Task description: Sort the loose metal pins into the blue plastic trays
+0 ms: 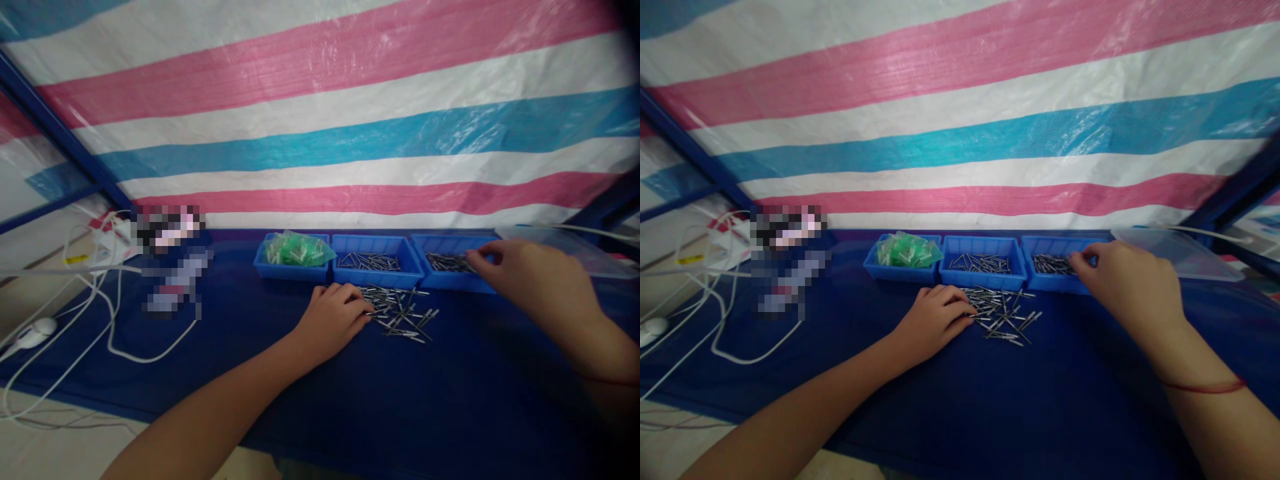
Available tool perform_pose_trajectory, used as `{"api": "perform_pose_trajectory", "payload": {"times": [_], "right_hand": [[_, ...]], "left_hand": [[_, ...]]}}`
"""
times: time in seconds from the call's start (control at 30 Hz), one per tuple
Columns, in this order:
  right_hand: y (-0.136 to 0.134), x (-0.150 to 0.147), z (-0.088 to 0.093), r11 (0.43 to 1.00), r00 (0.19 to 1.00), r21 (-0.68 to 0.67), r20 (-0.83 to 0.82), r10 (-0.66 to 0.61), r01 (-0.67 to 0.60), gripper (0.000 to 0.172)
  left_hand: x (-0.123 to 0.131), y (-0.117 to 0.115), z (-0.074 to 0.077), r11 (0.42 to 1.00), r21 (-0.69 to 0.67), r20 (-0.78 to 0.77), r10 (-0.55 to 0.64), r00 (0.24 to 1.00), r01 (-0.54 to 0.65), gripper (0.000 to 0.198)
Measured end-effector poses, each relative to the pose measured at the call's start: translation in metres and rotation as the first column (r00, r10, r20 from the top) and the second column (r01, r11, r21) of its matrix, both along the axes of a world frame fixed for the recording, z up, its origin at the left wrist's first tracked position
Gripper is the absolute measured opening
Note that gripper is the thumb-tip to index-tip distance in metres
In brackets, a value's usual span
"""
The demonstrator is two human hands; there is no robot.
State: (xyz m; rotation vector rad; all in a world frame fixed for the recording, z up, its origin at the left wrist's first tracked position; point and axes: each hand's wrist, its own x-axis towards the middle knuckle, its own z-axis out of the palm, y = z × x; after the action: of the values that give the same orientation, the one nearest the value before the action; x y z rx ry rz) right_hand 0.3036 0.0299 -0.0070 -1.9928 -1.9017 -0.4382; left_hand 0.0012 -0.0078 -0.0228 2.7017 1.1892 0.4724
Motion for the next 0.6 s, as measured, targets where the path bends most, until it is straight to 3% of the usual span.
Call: {"api": "perform_pose_trajectory", "payload": {"times": [0.23, 0.4, 0.47, 0.6], "right_hand": [[-0.009, -0.021, 0.008, 0.990, 0.995, 0.100, 0.009, 0.103, -0.103, 0.035], [-0.019, -0.048, 0.011, 0.952, 0.949, 0.095, -0.094, 0.300, -0.291, 0.029], [-0.025, -0.061, 0.009, 0.908, 0.891, 0.080, -0.174, 0.419, -0.412, 0.026], [-0.038, -0.086, 0.003, 0.762, 0.722, 0.025, -0.301, 0.623, -0.647, 0.022]], "left_hand": [[-0.001, 0.003, 0.002, 0.997, 0.052, -0.049, 0.055, 0.997, -0.053, 0.017], [-0.002, 0.004, 0.000, 0.994, 0.100, -0.093, 0.045, 0.995, -0.036, 0.020], [-0.002, 0.005, 0.001, 0.993, 0.116, -0.086, 0.045, 0.995, -0.035, 0.021], [0.000, 0.004, 0.005, 0.989, 0.136, -0.019, 0.056, 0.998, -0.053, 0.023]]}}
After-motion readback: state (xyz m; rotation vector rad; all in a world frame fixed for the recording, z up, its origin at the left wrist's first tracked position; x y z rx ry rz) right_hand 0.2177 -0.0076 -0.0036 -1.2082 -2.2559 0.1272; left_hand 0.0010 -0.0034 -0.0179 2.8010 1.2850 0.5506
